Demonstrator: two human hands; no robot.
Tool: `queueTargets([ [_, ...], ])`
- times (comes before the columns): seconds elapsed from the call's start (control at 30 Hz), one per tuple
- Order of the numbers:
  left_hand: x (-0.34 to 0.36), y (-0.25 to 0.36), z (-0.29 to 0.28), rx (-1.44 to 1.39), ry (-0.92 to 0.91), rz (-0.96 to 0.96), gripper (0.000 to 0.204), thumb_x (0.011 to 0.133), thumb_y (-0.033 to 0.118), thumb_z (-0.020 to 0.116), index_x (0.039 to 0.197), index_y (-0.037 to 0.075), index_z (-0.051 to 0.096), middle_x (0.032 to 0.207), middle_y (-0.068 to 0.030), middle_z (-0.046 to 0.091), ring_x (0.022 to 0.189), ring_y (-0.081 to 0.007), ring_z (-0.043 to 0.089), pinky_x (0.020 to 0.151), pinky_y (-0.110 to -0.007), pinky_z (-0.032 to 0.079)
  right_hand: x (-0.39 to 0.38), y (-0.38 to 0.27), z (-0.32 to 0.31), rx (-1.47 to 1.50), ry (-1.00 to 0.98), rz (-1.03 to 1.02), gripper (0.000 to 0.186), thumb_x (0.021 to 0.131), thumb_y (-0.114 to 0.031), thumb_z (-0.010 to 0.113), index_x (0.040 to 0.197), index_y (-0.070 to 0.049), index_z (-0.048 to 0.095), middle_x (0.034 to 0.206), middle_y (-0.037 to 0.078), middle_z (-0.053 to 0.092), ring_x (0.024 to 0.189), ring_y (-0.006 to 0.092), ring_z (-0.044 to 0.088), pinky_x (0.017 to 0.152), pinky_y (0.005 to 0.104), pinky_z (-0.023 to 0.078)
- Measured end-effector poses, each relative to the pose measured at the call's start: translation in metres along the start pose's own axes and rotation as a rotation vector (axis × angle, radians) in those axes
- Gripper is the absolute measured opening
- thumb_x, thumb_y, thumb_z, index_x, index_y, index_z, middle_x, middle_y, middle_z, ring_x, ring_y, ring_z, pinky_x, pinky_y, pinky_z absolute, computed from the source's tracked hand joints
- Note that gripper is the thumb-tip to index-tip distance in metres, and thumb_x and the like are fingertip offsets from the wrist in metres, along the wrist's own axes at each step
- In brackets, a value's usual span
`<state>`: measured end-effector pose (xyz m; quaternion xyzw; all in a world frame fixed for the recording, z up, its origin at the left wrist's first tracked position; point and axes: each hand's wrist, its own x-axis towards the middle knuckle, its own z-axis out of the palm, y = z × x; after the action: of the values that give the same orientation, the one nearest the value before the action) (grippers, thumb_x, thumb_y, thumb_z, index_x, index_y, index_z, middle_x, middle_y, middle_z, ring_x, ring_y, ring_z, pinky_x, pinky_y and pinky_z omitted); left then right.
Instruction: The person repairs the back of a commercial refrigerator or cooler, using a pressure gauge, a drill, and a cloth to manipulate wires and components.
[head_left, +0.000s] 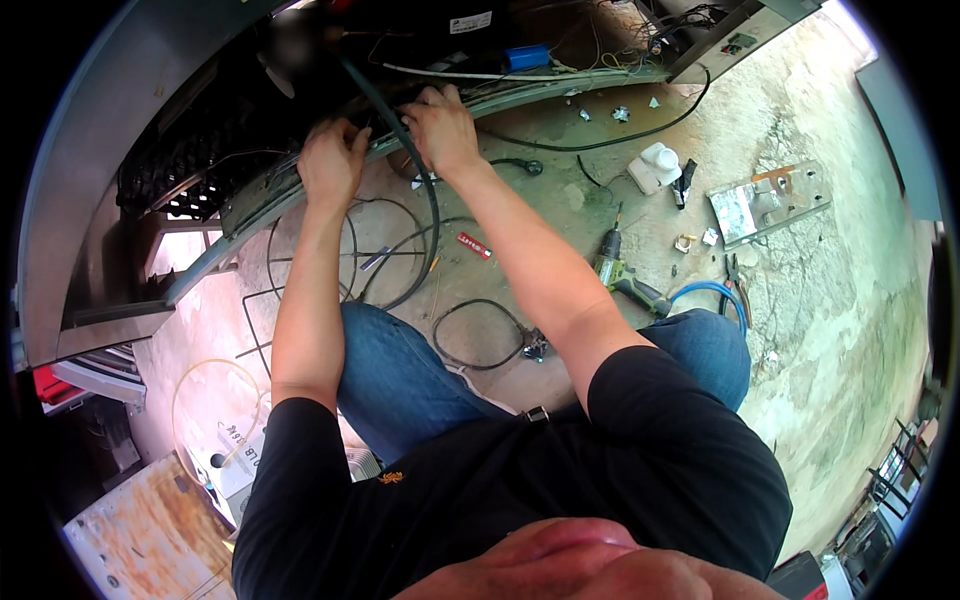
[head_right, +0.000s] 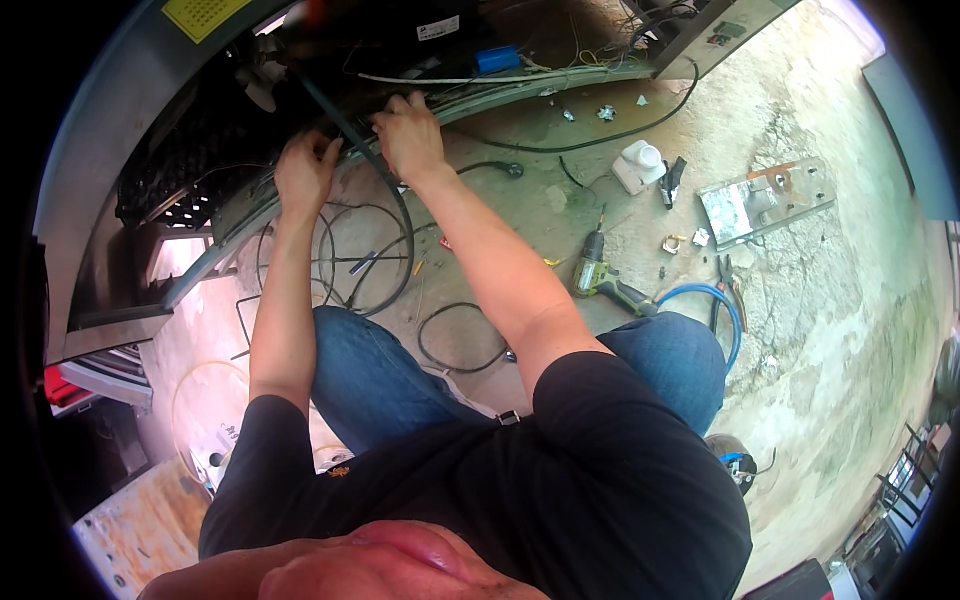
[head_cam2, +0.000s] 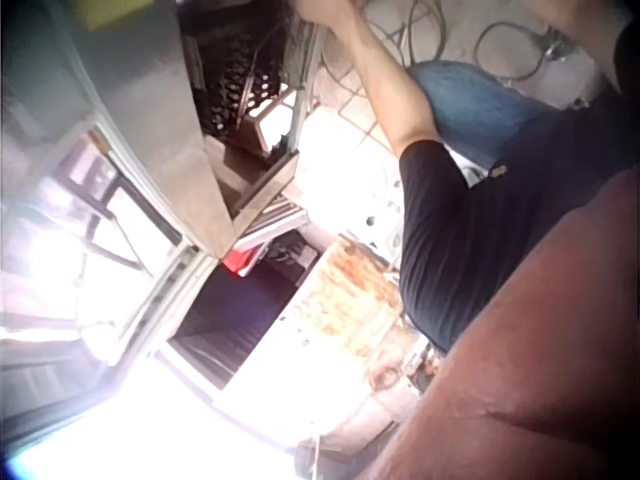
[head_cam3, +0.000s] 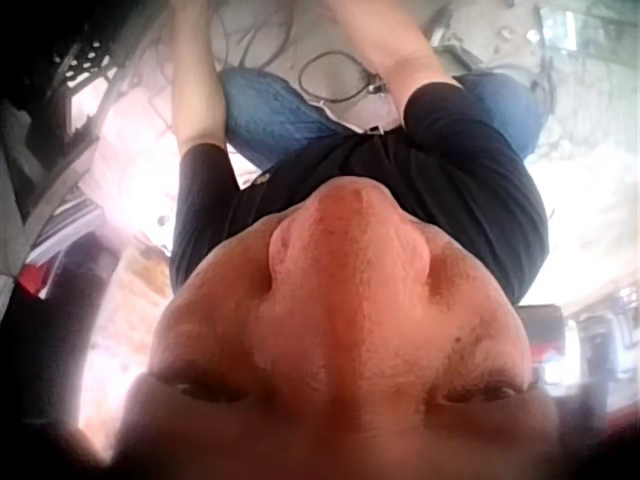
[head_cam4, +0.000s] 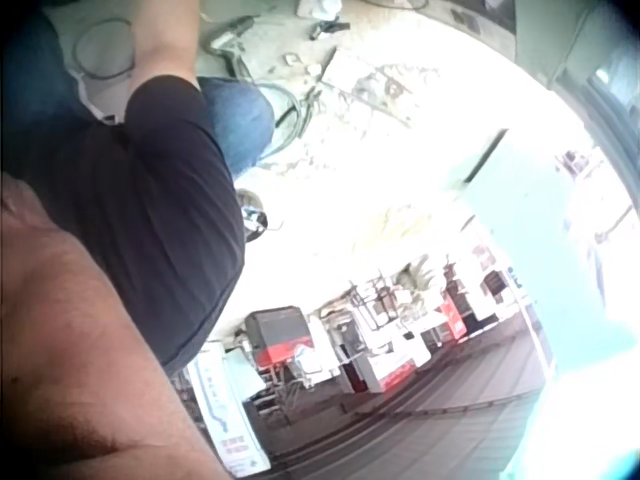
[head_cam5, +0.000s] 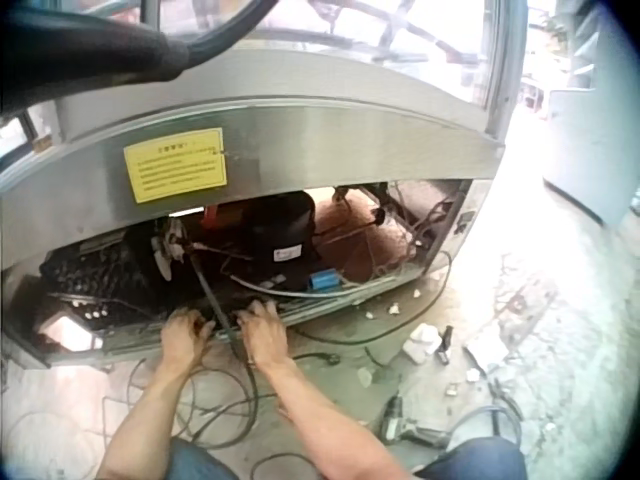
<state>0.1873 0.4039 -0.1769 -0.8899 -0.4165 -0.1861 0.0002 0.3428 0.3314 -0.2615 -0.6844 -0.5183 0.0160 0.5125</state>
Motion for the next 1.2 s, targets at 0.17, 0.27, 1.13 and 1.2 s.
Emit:
queueTargets([
  [0.17,0.0,0.001,0.005,-0.003,0.02,0.023,0.023,0.088,0.029,0.075,0.089,0.006,0.073,0.089,-0.0142,0.069,0.089,-0.0356,0.067,0.078,-0.046,0.052,-0.001,0.002,-0.005,-0.028,0.003,-0.016,0.013,0.086,-0.014,0.072,0.095,-0.01,0.078,0.1,0.009,0.067,0.106,0.0327,0.06,0.09,0.0439,0.054],
  [0.27,0.001,0.005,0.006,-0.009,0.022,0.015,0.019,0.088,0.025,0.075,0.088,0.006,0.072,0.09,-0.0129,0.069,0.092,-0.0353,0.067,0.081,-0.046,0.052,0.003,0.002,-0.014,0.008,0.014,-0.015,0.014,0.086,-0.017,0.072,0.095,-0.008,0.078,0.1,0.01,0.068,0.106,0.0328,0.062,0.09,0.0441,0.053],
  [1.13,-0.009,0.023,-0.012,-0.022,0.066,0.073,0.028,0.088,0.024,0.075,0.109,0.006,0.074,0.114,-0.0136,0.067,0.11,-0.0355,0.063,0.092,-0.045,0.053,0.114,0.184,-0.169,-0.076,0.513,0.199,0.034,0.096,-0.019,0.064,0.125,-0.001,0.066,0.107,0.022,0.072,0.096,0.0372,0.069,0.087,0.0442,0.053],
  [1.2,-0.008,0.024,-0.013,-0.021,0.073,0.084,0.028,0.088,0.024,0.075,0.109,0.006,0.074,0.114,-0.0133,0.066,0.11,-0.0352,0.063,0.092,-0.045,0.053,0.092,0.175,-0.164,-0.063,0.602,0.267,0.039,0.094,-0.019,0.067,0.124,0.006,0.063,0.114,0.024,0.071,0.104,0.0382,0.068,0.095,0.0441,0.052],
])
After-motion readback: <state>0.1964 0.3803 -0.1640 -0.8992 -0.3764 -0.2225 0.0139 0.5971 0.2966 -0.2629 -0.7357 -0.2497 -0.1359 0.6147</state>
